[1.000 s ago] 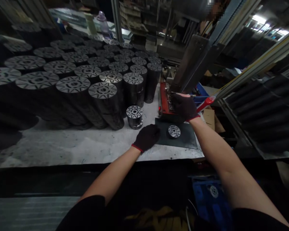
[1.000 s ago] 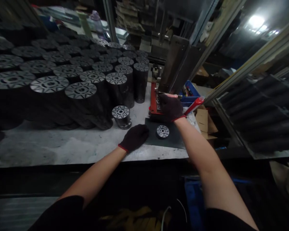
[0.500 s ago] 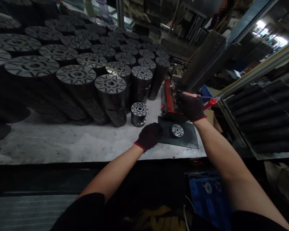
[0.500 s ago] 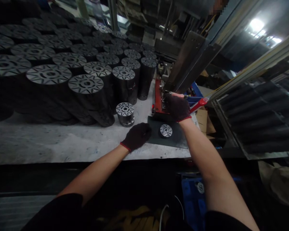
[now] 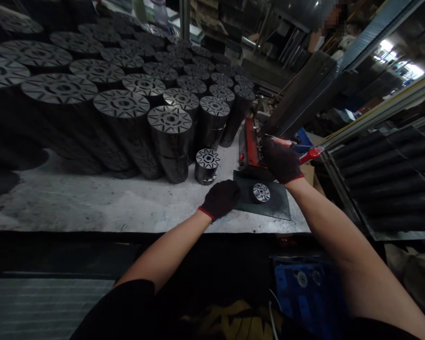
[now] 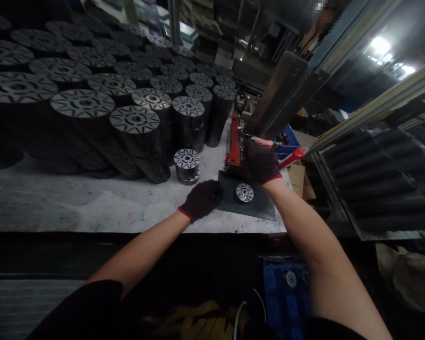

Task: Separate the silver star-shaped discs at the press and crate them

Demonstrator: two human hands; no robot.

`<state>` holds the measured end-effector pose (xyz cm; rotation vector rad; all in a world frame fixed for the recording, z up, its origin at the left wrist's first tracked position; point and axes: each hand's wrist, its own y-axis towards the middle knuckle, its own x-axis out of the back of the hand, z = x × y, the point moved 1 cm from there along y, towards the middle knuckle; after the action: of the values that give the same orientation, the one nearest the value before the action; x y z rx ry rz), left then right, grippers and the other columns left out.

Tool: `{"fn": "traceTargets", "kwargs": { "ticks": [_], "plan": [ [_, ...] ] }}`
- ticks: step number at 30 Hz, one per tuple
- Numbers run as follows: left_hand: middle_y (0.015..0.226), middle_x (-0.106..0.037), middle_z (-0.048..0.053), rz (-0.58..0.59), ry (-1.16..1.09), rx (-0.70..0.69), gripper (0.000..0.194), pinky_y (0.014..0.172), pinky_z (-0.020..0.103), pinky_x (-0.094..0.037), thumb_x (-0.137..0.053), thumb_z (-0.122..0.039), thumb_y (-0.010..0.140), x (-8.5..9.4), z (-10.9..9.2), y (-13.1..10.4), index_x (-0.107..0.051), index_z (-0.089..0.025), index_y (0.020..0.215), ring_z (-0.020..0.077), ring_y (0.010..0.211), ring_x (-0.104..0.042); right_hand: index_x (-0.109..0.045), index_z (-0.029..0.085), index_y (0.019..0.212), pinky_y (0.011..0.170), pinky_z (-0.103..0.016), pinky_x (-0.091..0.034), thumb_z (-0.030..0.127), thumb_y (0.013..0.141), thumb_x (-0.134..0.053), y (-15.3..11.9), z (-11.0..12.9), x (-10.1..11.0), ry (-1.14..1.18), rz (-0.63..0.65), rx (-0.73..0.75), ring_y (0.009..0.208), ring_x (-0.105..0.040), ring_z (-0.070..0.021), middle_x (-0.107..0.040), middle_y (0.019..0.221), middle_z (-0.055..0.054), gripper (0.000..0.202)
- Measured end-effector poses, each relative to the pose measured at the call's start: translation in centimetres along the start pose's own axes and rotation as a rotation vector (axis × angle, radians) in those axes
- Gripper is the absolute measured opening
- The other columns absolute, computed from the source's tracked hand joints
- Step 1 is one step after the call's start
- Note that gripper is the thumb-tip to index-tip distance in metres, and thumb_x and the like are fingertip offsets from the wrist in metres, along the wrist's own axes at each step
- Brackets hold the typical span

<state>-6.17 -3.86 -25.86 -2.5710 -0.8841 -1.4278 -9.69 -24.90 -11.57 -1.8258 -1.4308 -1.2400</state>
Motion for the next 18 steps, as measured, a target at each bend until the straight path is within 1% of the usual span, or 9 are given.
{"fn": "traceTargets", "kwargs": {
  "ticks": [3,5,7,9,11,13,16,18],
  "plan": [
    [0.131,-0.076,0.013,-0.002,0.007,0.000,0.027,0.101,0.044,-0.057,-0.062,-0.034,0.109,-0.1,0.0,0.0,-0.080,-0.019,0.123,0.0319,0.119,-0.073,-0.062,0.012,0.139,0.070,-0.033,-0.037,0.033,0.113,-0.037,-0.2,0.6,0.9,0.025,0.021,-0.042,0.090,-0.073,-0.0300,-0.075,0.108,-0.020,0.042],
    [0.131,-0.076,0.013,-0.002,0.009,-0.003,0.028,0.101,0.045,-0.057,-0.062,-0.034,0.109,-0.2,0.0,0.0,-0.080,-0.019,0.123,0.0318,0.119,-0.073,-0.063,0.012,0.137,0.071,-0.033,-0.039,0.037,0.110,-0.045,-0.3,1.1,1.6,0.054,0.032,-0.077,0.093,-0.073,-0.0314,-0.075,0.111,-0.022,0.041],
    [0.130,-0.076,0.013,-0.001,0.012,-0.010,0.027,0.100,0.045,-0.057,-0.061,-0.033,0.109,-0.3,0.1,-0.1,-0.080,-0.019,0.123,0.0317,0.119,-0.072,-0.063,0.013,0.140,0.073,-0.034,-0.043,0.036,0.107,-0.051,-0.3,1.4,2.2,0.090,0.047,-0.098,0.095,-0.074,-0.0328,-0.076,0.114,-0.023,0.041],
    [0.129,-0.076,0.014,0.002,0.017,-0.019,0.026,0.100,0.045,-0.057,-0.061,-0.032,0.108,-0.2,0.1,-0.1,-0.080,-0.019,0.121,0.0320,0.119,-0.072,-0.063,0.014,0.141,0.075,-0.036,-0.047,0.035,0.106,-0.055,-0.1,1.7,2.6,0.123,0.072,-0.100,0.095,-0.075,-0.0341,-0.077,0.111,-0.023,0.042],
    [0.128,-0.076,0.014,0.002,0.019,-0.028,0.025,0.100,0.045,-0.056,-0.062,-0.031,0.108,-0.1,0.0,-0.2,-0.080,-0.019,0.120,0.0320,0.118,-0.072,-0.068,0.013,0.135,0.077,-0.039,-0.050,0.032,0.105,-0.056,0.2,2.1,2.8,0.147,0.098,-0.076,0.095,-0.076,-0.0352,-0.078,0.107,-0.023,0.038],
    [0.125,-0.077,0.013,-0.001,0.010,-0.035,0.025,0.099,0.045,-0.057,-0.062,-0.031,0.107,-0.1,-0.1,-0.3,-0.079,-0.018,0.120,0.0315,0.115,-0.072,-0.074,0.012,0.125,0.080,-0.040,-0.053,0.031,0.102,-0.060,0.8,2.4,2.8,0.169,0.109,-0.044,0.098,-0.077,-0.0364,-0.078,0.104,-0.024,0.033],
    [0.123,-0.078,0.013,-0.024,-0.027,-0.034,0.024,0.099,0.045,-0.058,-0.063,-0.031,0.107,0.0,0.0,-0.3,-0.080,-0.018,0.118,0.0314,0.115,-0.073,-0.078,0.012,0.120,0.085,-0.040,-0.057,0.027,0.099,-0.064,1.5,2.3,2.7,0.199,0.089,-0.040,0.105,-0.078,-0.0369,-0.080,0.106,-0.024,0.030],
    [0.123,-0.078,0.013,-0.054,-0.060,-0.025,0.021,0.100,0.046,-0.058,-0.065,-0.030,0.105,0.0,0.1,-0.4,-0.081,-0.019,0.114,0.0315,0.116,-0.073,-0.080,0.015,0.123,0.090,-0.039,-0.058,0.026,0.098,-0.063,1.8,1.4,2.5,0.278,0.024,-0.068,0.110,-0.078,-0.0340,-0.081,0.111,-0.020,0.032]
  ]
}}
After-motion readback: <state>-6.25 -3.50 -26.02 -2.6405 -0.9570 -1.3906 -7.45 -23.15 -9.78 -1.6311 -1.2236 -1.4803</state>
